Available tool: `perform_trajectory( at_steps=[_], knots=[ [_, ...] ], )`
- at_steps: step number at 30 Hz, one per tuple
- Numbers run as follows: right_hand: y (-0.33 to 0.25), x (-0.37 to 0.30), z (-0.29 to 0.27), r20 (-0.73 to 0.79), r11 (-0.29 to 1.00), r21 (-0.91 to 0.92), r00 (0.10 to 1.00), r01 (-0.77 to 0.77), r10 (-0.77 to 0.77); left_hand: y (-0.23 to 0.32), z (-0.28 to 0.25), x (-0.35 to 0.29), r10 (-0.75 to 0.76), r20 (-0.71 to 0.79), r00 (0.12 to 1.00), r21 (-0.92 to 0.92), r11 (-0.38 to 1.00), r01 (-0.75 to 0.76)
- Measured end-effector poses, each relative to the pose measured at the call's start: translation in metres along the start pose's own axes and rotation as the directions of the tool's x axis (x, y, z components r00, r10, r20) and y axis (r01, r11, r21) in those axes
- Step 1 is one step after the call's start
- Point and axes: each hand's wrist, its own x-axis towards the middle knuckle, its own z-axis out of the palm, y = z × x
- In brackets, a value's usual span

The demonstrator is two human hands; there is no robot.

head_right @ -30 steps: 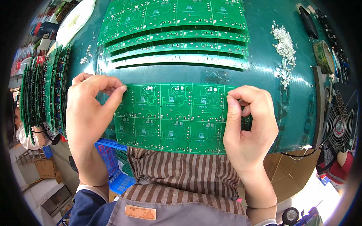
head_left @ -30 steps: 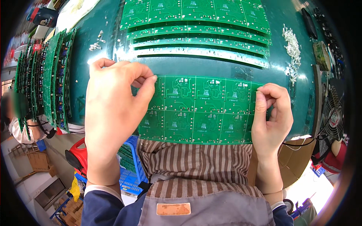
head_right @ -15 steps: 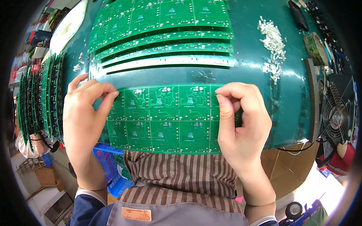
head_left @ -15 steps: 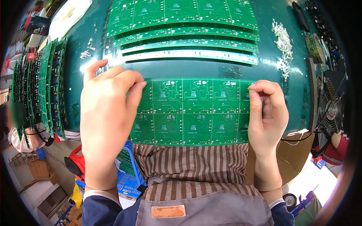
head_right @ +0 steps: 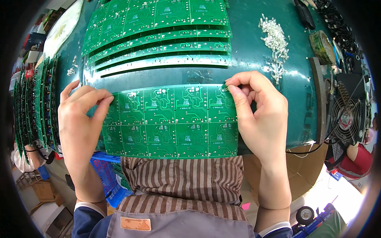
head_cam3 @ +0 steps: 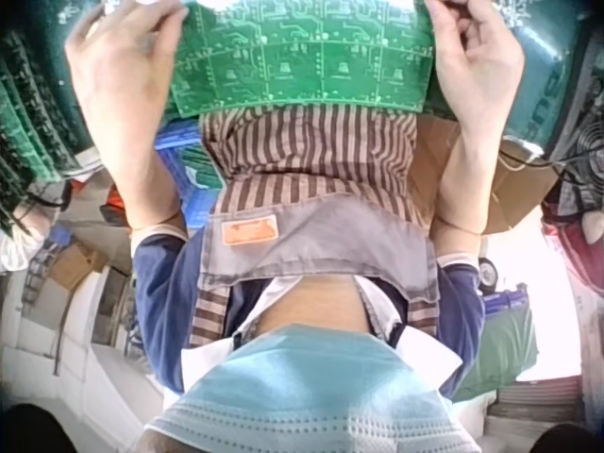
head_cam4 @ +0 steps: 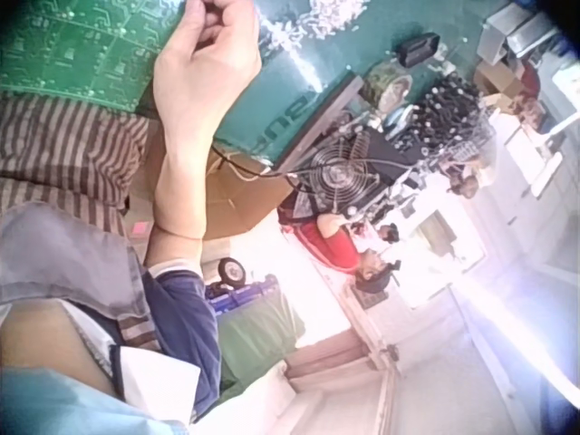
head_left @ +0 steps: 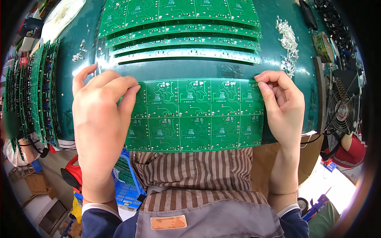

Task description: The person assembles circuit boards by hand, inserting small electronic components into the board panels, pressing them into place, and stacking the boards on the table.

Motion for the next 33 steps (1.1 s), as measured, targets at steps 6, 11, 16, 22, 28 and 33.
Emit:
perform_trajectory(
  at_steps=[6, 11, 16, 22, 28, 33],
  knots=[
    [-0.005, 0.001, -0.004, 0.026, 0.997, 0.059, 0.998, -0.059, 0.057, 0.002, 0.005, -0.008, -0.093, -0.044, 0.995, -0.060, 0.994, 0.090],
    [-0.005, 0.001, -0.005, 0.017, 0.998, 0.045, 0.999, -0.050, 0.049, -0.004, 0.007, -0.011, -0.096, -0.054, 0.994, -0.113, 0.990, 0.089],
    [-0.007, 0.001, -0.001, -0.002, 0.999, 0.016, 1.000, -0.031, 0.031, -0.021, -0.002, -0.009, -0.097, -0.003, 0.995, -0.237, 0.967, 0.093],
    [-0.025, -0.001, 0.000, 0.017, 0.997, -0.044, 0.998, -0.062, 0.063, -0.060, -0.022, -0.013, -0.229, 0.112, 0.967, -0.473, 0.843, 0.254],
    [-0.045, -0.015, -0.005, 0.011, 0.994, -0.103, 0.999, -0.031, 0.032, -0.126, -0.027, 0.014, -0.459, -0.082, 0.885, -0.341, 0.847, 0.408],
    [-0.049, -0.018, -0.002, -0.057, 0.963, -0.268, 0.997, 0.032, -0.049, -0.138, -0.020, 0.032, -0.506, -0.029, 0.862, -0.350, 0.813, 0.465]
  ],
)
